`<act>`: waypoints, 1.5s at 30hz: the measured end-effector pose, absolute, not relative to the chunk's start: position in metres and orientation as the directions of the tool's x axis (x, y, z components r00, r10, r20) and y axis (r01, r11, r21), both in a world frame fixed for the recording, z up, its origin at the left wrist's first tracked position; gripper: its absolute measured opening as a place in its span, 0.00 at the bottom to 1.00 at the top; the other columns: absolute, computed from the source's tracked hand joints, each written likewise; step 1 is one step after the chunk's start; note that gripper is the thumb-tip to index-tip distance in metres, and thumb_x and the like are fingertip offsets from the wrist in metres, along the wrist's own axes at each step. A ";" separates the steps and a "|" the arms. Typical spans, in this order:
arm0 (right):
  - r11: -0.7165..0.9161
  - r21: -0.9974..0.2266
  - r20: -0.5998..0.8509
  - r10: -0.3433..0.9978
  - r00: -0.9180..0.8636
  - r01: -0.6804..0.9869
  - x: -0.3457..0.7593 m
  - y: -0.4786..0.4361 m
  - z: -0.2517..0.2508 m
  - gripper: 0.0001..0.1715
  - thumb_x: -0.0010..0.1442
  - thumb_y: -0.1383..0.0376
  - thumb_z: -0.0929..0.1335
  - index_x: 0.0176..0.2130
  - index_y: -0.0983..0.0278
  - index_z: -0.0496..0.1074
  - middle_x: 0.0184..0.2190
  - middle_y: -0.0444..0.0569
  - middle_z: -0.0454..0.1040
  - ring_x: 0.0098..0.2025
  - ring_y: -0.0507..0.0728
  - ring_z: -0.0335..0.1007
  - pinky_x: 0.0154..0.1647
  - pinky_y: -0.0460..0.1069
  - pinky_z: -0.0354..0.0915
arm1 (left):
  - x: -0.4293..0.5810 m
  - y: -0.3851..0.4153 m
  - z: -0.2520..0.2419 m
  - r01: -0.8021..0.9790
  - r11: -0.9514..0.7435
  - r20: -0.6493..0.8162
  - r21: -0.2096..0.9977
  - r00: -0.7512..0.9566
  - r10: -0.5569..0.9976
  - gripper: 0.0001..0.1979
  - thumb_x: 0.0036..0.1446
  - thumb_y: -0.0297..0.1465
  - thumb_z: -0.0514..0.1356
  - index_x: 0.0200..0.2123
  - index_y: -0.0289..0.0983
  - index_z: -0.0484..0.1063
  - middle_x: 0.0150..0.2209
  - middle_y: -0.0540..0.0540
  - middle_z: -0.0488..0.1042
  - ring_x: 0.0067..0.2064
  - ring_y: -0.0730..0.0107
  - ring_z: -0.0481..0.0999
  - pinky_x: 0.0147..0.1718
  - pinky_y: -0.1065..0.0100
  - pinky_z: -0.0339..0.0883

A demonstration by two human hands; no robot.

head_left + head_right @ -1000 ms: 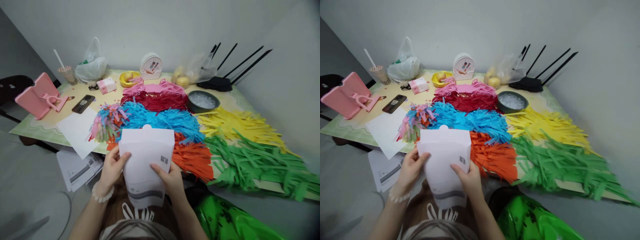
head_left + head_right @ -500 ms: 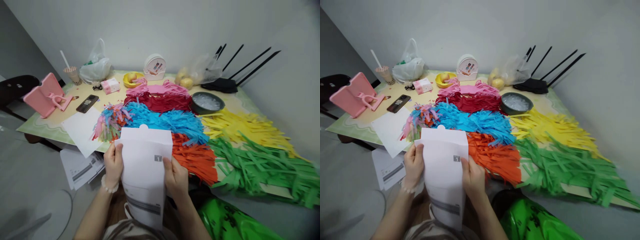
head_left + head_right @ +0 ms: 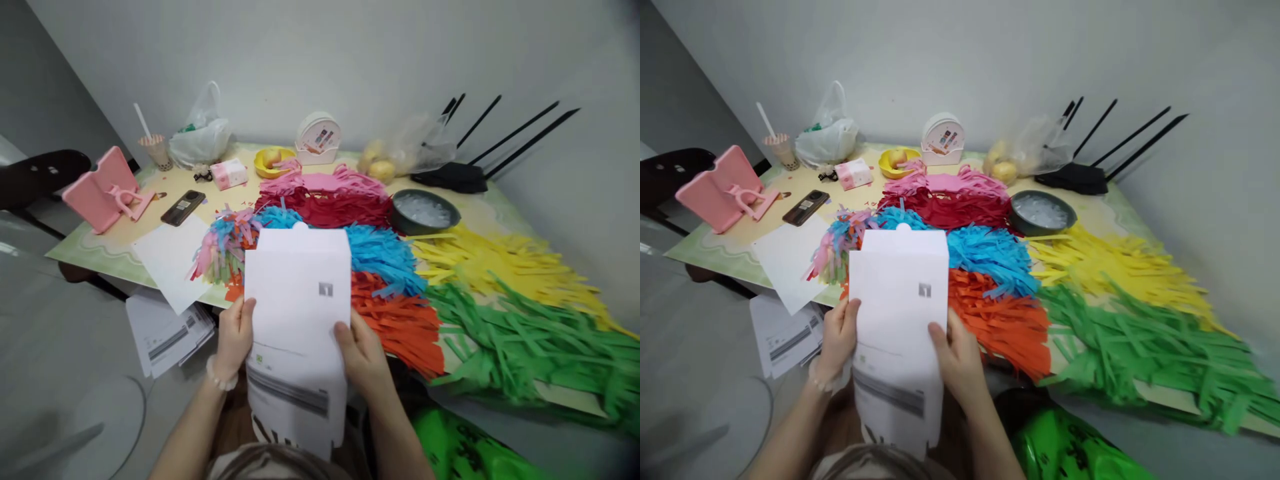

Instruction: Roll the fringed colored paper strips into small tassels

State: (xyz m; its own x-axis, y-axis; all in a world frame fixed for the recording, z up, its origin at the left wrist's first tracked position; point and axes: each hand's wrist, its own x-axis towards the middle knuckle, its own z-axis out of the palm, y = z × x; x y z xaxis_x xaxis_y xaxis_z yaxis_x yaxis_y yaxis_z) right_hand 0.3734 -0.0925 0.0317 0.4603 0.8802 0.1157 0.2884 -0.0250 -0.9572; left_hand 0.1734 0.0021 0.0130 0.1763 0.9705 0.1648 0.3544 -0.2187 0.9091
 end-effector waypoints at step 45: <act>0.159 -0.961 0.275 0.573 0.772 0.225 0.346 -0.084 0.037 0.12 0.61 0.56 0.69 0.40 0.61 0.66 0.32 0.47 0.76 0.33 0.55 0.76 0.33 0.48 0.71 | 0.186 -0.025 0.048 -0.199 0.018 -0.006 0.980 0.058 0.998 0.18 0.56 0.40 0.66 0.42 0.42 0.61 0.30 0.54 0.73 0.25 0.76 0.71 0.26 0.76 0.64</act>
State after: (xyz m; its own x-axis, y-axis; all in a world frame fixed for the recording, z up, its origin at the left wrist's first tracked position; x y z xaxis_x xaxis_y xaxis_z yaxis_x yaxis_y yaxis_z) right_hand 0.3459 -0.0838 0.0371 0.7720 0.5730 0.2751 0.2248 0.1588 -0.9614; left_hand 0.1860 -0.0249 0.0484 0.0580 0.9983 -0.0062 -0.1992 0.0176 0.9798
